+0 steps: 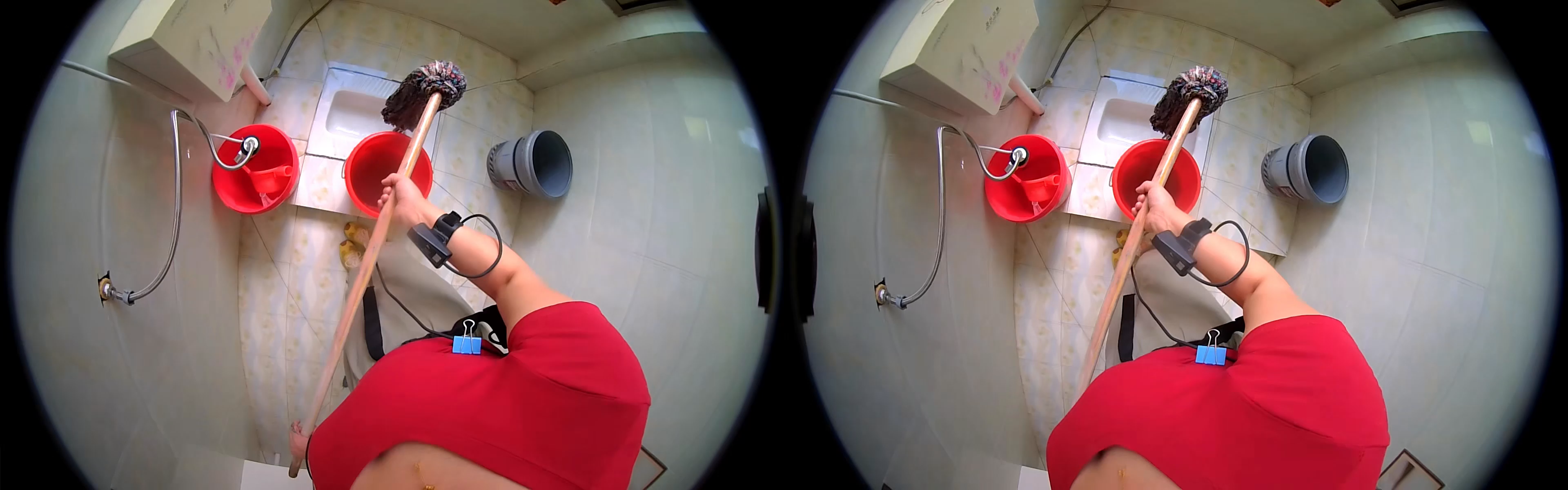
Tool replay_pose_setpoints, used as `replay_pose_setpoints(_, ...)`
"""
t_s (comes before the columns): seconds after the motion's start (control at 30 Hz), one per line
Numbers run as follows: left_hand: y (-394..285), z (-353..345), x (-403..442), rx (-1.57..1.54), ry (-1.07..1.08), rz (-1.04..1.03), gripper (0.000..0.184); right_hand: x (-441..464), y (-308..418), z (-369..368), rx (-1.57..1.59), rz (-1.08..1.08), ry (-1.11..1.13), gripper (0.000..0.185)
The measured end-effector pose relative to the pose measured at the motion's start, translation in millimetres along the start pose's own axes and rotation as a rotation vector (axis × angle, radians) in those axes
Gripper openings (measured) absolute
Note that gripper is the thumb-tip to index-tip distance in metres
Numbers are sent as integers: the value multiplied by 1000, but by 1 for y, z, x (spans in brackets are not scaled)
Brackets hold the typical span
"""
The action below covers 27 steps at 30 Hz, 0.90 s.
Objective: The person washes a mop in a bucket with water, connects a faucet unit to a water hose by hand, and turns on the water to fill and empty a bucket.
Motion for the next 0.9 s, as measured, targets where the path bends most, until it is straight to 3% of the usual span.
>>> replay_pose_setpoints(0.33, -2, -21, 79, -67, -50, -84, 25, -17, 2, 11, 79, 113, -37, 20)
replay_pose_setpoints(0.5, -28, -35, 79, -50, -42, -140, 26, -31, 27, 38, 89, 176, -147, 20)
replay_pose_setpoints(0.7, -16, -78, 102, -88, 151, -185, 28, -17, 14, 34, 35, 262, -348, 22)
replay_pose_setpoints(0.9, -37, -41, 86, -159, 129, -198, 26, -8, 28, 30, -3, 254, -432, 17)
Point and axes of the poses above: each hand's wrist, its own x-axis towards the middle knuckle, its own z-axis out of the back of the hand, y = z × x, the point moved 1 cm from there along x, towards the middle knuckle, and after that the axes turned 3 degrees about -y, right-handed, at the moved point
